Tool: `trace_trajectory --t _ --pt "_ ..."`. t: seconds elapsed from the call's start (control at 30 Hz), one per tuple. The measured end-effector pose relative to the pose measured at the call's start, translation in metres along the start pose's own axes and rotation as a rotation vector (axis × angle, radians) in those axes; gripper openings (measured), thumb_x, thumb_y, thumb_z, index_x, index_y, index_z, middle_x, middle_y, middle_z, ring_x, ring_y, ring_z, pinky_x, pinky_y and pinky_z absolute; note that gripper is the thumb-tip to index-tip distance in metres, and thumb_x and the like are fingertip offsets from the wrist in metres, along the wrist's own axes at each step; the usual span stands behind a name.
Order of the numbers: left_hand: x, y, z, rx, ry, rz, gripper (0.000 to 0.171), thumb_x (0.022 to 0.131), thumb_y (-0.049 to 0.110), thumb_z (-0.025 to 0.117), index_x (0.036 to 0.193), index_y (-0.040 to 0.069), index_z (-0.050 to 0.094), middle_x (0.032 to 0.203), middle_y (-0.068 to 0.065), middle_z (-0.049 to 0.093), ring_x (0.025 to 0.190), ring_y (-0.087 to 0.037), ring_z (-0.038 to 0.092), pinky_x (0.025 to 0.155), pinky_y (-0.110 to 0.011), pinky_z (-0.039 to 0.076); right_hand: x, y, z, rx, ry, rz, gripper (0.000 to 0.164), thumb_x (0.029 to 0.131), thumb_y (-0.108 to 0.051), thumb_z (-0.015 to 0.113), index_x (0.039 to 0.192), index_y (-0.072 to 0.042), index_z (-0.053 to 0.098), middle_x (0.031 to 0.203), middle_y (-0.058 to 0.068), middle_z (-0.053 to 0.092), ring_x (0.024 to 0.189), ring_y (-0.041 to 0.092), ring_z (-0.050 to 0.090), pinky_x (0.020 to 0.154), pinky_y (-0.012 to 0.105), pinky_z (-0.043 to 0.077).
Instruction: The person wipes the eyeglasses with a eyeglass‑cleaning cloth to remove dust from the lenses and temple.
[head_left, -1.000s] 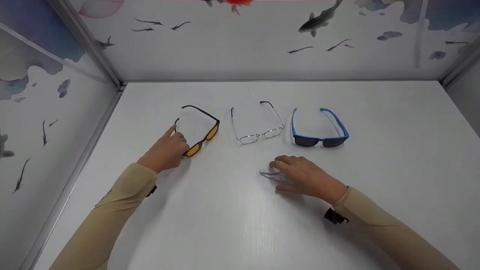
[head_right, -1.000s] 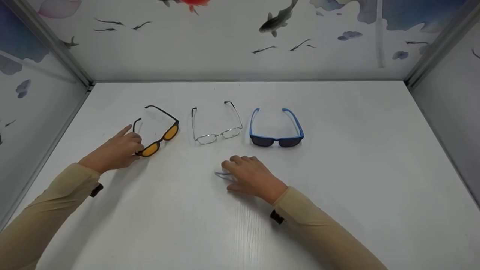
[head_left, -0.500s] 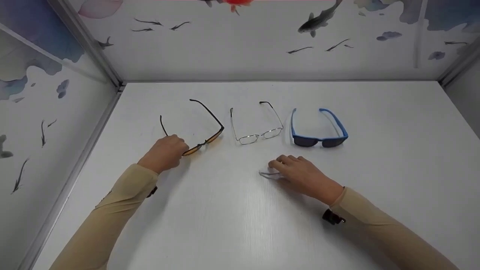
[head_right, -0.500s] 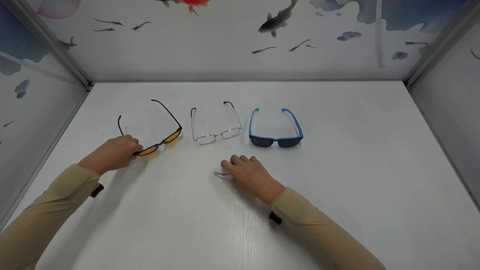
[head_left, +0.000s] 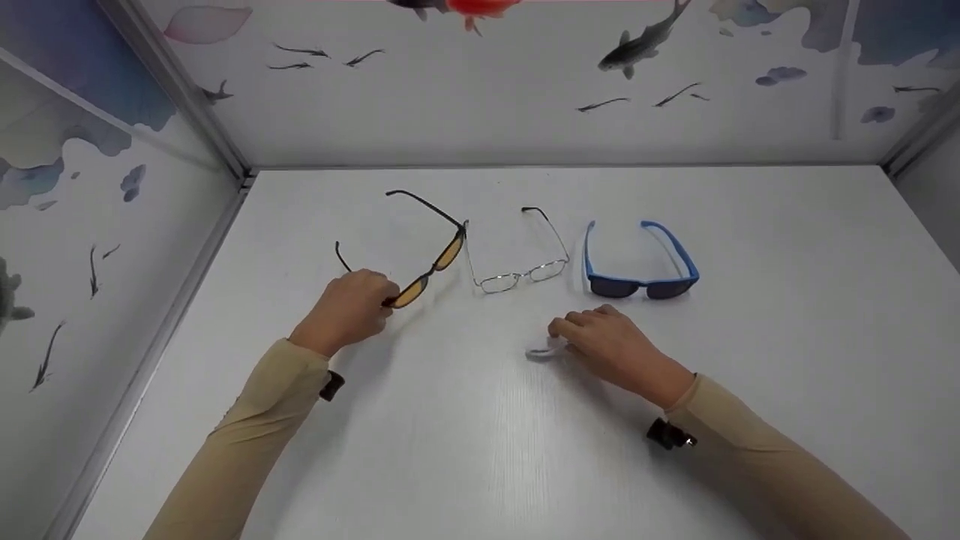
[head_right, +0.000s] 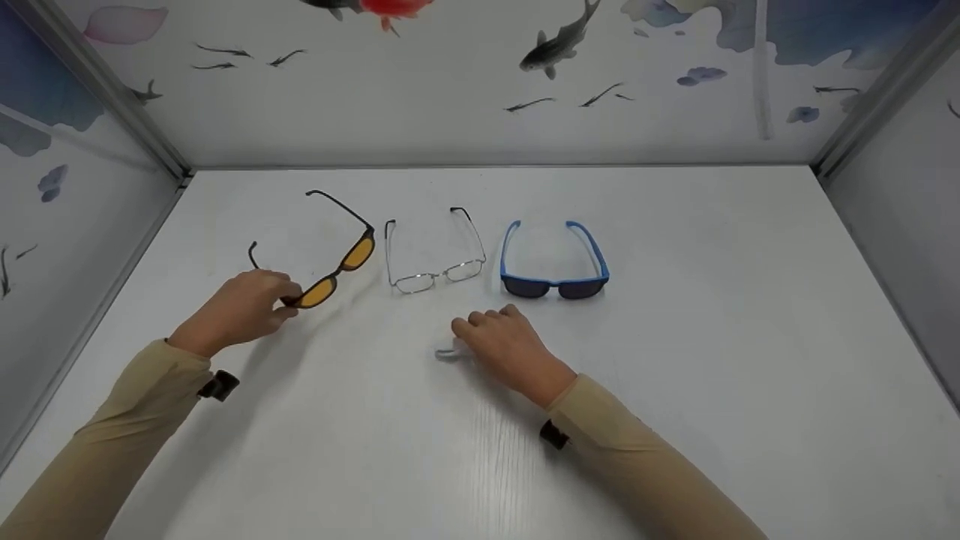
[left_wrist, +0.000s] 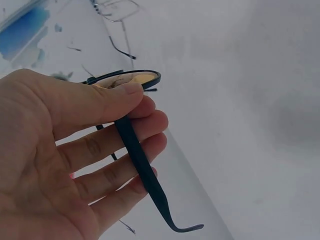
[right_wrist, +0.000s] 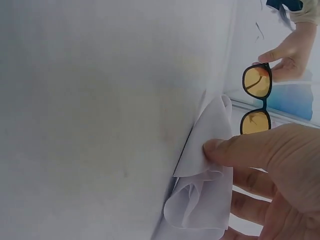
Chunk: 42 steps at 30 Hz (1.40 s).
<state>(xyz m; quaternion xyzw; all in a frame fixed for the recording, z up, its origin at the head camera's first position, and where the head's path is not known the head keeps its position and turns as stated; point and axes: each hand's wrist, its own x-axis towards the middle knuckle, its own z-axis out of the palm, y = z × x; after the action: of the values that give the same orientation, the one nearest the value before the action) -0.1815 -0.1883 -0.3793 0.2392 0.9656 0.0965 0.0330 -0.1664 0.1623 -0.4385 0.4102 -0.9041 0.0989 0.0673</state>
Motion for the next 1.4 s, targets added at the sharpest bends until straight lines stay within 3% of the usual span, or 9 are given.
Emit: trace_trajectory --t 0.2,0.4,0.6,0.8,0.93,1.17,1.4 --pt "0.009 0.026 -0.008 -0.083 0.041 -0.007 0.007 0.082 -0.005 0.069 0.081 0.0 0.074 0.077 -0.008 0.068 0.072 -0.022 0.062 0.065 -0.038 0.053 -0.002 0.011 -0.014 0.058 0.058 0.052 0.026 0.081 0.005 0.073 0.1 -0.009 0.063 0.092 0.006 0.068 0.081 0.024 0.065 0.076 0.046 0.049" --pt "0.019 0.051 -0.017 -0.186 0.139 -0.031 0.005 0.08 -0.004 0.072 0.081 -0.001 0.075 0.075 -0.009 0.07 0.07 -0.023 0.063 0.064 -0.039 0.053 -0.007 0.024 -0.031 0.124 0.153 0.088 0.026 0.08 0.008 0.072 0.1 -0.008 0.064 0.097 0.006 0.07 0.084 0.025 0.066 0.075 0.043 0.052" --pt "0.032 0.078 -0.019 -0.294 0.209 -0.024 0.005 0.08 -0.002 0.074 0.085 -0.001 0.076 0.079 -0.009 0.071 0.076 -0.023 0.066 0.071 -0.037 0.053 -0.006 0.027 -0.045 0.157 0.3 0.11 0.034 0.075 0.012 0.076 0.101 -0.005 0.063 0.102 0.009 0.065 0.088 0.023 0.065 0.075 0.037 0.055" --pt "0.044 0.108 -0.021 -0.387 0.276 0.028 0.007 0.081 0.002 0.074 0.087 -0.001 0.076 0.08 -0.009 0.072 0.076 -0.02 0.068 0.07 -0.034 0.053 -0.002 0.02 -0.062 0.252 0.474 0.175 0.029 0.079 0.01 0.072 0.103 -0.004 0.063 0.106 0.01 0.061 0.097 0.019 0.06 0.08 0.036 0.053" --pt "0.051 0.126 -0.023 -0.465 0.318 0.064 0.007 0.082 0.002 0.074 0.088 0.001 0.076 0.082 -0.007 0.072 0.077 -0.018 0.068 0.073 -0.032 0.052 0.001 0.015 -0.072 0.257 0.591 0.144 0.032 0.082 0.011 0.07 0.109 -0.002 0.061 0.107 0.012 0.06 0.095 0.019 0.059 0.075 0.035 0.053" --pt "0.058 0.15 -0.025 -0.573 0.308 0.076 0.009 0.083 0.003 0.073 0.092 0.003 0.077 0.085 -0.005 0.073 0.081 -0.016 0.067 0.077 -0.031 0.051 0.002 0.006 -0.08 0.281 0.715 0.089 0.043 0.081 0.015 0.068 0.118 -0.006 0.061 0.108 0.012 0.059 0.094 0.023 0.06 0.076 0.024 0.05" --pt "0.056 0.161 -0.019 -0.602 0.283 0.112 0.01 0.084 0.002 0.072 0.092 0.004 0.077 0.085 -0.003 0.073 0.081 -0.014 0.067 0.077 -0.03 0.05 -0.002 0.006 -0.083 0.268 0.736 0.078 0.046 0.078 0.016 0.07 0.116 -0.008 0.066 0.105 0.014 0.059 0.093 0.026 0.061 0.075 0.042 0.055"
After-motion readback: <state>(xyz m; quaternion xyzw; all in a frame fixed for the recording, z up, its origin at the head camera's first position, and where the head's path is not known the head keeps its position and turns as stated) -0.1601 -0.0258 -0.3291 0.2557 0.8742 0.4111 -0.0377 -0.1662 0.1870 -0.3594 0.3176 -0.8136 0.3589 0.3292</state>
